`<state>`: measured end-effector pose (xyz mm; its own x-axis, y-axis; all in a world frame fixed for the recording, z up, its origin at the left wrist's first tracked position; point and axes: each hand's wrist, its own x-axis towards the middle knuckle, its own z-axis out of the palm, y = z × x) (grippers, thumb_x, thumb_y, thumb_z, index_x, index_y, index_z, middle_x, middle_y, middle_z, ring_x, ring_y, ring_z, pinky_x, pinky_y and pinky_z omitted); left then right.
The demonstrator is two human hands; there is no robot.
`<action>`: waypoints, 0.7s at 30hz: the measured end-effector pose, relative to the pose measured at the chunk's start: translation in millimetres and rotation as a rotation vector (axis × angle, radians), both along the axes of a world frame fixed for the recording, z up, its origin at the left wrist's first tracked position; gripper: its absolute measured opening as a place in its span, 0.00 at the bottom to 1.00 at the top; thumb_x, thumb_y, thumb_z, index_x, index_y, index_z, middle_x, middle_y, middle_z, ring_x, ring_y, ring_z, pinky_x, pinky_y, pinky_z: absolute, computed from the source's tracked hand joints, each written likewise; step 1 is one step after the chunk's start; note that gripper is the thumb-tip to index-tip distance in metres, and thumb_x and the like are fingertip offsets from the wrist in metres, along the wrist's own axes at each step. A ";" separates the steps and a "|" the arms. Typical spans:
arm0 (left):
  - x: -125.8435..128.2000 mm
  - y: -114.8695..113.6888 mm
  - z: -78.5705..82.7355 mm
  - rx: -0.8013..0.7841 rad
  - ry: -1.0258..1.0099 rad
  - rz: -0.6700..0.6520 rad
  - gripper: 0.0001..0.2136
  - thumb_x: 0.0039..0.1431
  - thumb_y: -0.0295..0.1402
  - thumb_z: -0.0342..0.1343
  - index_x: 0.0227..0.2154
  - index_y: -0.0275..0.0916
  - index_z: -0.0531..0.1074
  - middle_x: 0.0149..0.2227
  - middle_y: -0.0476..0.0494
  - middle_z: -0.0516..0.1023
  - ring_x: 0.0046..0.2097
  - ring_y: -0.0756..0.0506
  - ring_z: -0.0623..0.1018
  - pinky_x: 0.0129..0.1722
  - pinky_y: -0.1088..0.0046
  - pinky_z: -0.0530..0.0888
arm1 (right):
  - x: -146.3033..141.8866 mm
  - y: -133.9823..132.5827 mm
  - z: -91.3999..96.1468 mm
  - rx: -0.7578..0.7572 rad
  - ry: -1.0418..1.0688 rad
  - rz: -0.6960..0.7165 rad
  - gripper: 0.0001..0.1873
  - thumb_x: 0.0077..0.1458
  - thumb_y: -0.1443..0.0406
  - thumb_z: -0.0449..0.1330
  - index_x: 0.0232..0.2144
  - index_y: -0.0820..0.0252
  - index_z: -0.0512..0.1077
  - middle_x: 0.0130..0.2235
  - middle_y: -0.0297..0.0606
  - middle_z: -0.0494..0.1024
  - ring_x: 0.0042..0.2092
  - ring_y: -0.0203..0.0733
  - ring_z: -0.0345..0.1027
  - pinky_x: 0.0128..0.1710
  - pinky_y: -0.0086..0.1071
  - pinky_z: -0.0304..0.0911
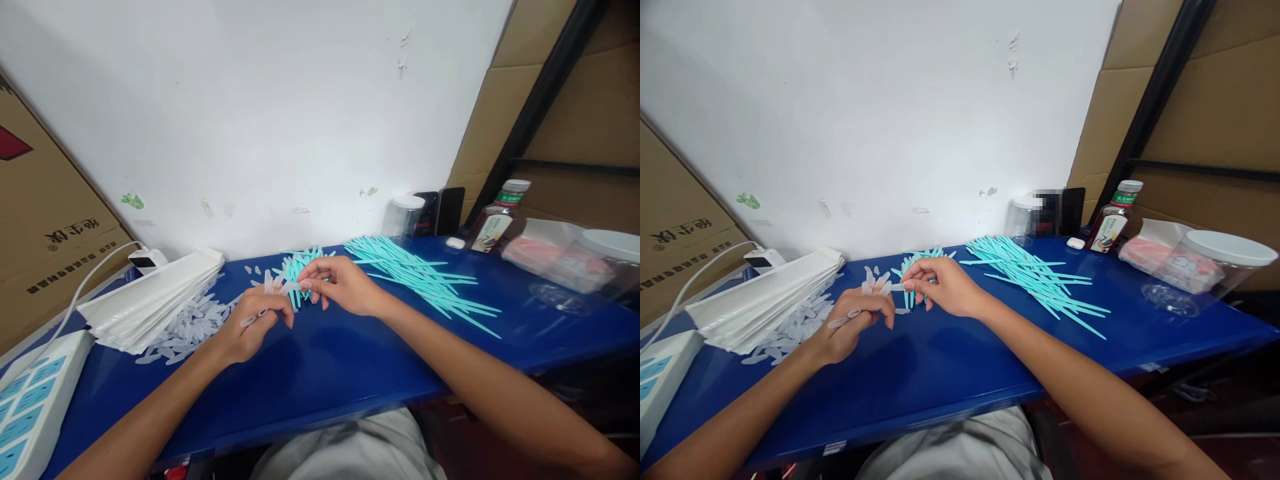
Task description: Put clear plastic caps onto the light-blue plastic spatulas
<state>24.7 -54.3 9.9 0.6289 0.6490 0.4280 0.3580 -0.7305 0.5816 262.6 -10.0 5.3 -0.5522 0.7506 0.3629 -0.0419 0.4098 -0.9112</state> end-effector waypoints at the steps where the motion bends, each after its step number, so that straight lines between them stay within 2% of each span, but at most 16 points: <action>1: 0.1 -0.2 0.2 -0.003 0.003 0.001 0.16 0.65 0.29 0.44 0.28 0.38 0.76 0.30 0.47 0.78 0.33 0.47 0.72 0.41 0.68 0.63 | 0.8 -0.2 0.4 0.016 -0.007 -0.003 0.20 0.59 0.51 0.68 0.40 0.63 0.79 0.31 0.37 0.78 0.31 0.38 0.74 0.23 0.28 0.72; 8: 4.2 -3.6 -2.4 -0.038 0.019 -0.020 0.16 0.64 0.32 0.45 0.27 0.38 0.76 0.27 0.47 0.75 0.31 0.47 0.69 0.38 0.68 0.62 | 0.6 -7.7 4.9 0.138 -0.095 -0.015 0.18 0.63 0.51 0.64 0.37 0.61 0.81 0.35 0.39 0.80 0.30 0.36 0.72 0.24 0.28 0.70; 11: 5.0 -3.2 -4.4 -0.035 0.015 -0.025 0.17 0.65 0.32 0.45 0.27 0.38 0.77 0.26 0.47 0.75 0.30 0.47 0.69 0.36 0.68 0.62 | -3.1 -7.9 2.1 0.075 -0.072 -0.030 0.17 0.62 0.53 0.66 0.37 0.62 0.81 0.33 0.38 0.79 0.29 0.37 0.72 0.24 0.28 0.70; 14: 2.0 -0.3 -2.9 -0.010 -0.007 -0.020 0.17 0.66 0.32 0.45 0.28 0.37 0.77 0.27 0.47 0.76 0.31 0.47 0.71 0.37 0.68 0.64 | -5.9 -3.7 -4.3 0.018 -0.041 -0.079 0.17 0.65 0.54 0.62 0.43 0.63 0.79 0.34 0.38 0.80 0.28 0.37 0.72 0.24 0.29 0.68; 15: 0.1 1.1 -1.5 0.001 -0.021 -0.013 0.17 0.66 0.32 0.45 0.28 0.37 0.77 0.28 0.47 0.77 0.31 0.47 0.71 0.37 0.68 0.64 | -6.6 -2.0 -7.2 0.047 -0.059 -0.120 0.16 0.67 0.55 0.60 0.45 0.62 0.78 0.35 0.38 0.81 0.28 0.36 0.72 0.25 0.29 0.67; 17: -4.3 4.0 1.9 0.017 -0.051 0.005 0.16 0.66 0.32 0.45 0.28 0.37 0.77 0.29 0.46 0.78 0.32 0.47 0.72 0.38 0.68 0.65 | -8.7 0.6 -14.0 0.214 -0.172 -0.209 0.13 0.70 0.59 0.57 0.43 0.62 0.78 0.35 0.38 0.81 0.31 0.36 0.72 0.31 0.30 0.66; 19: -8.3 6.3 4.5 0.029 -0.059 0.032 0.15 0.65 0.31 0.45 0.28 0.37 0.76 0.30 0.46 0.78 0.33 0.46 0.73 0.37 0.68 0.65 | -13.1 0.9 -21.9 0.431 -0.370 -0.250 0.10 0.69 0.63 0.59 0.42 0.61 0.80 0.36 0.38 0.80 0.35 0.38 0.72 0.37 0.31 0.64; 21: -10.7 7.6 5.1 0.054 -0.027 0.055 0.16 0.65 0.30 0.44 0.29 0.38 0.76 0.30 0.46 0.78 0.33 0.46 0.73 0.38 0.67 0.65 | -20.4 -1.2 -30.0 0.580 -0.575 -0.230 0.11 0.67 0.60 0.63 0.45 0.60 0.81 0.40 0.41 0.79 0.38 0.41 0.72 0.37 0.33 0.63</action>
<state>14.0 -46.7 15.0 0.5808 0.6580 0.4793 0.3833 -0.7405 0.5520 242.1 -11.2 -24.7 -0.6249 0.6484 0.4347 0.5051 0.7604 -0.4081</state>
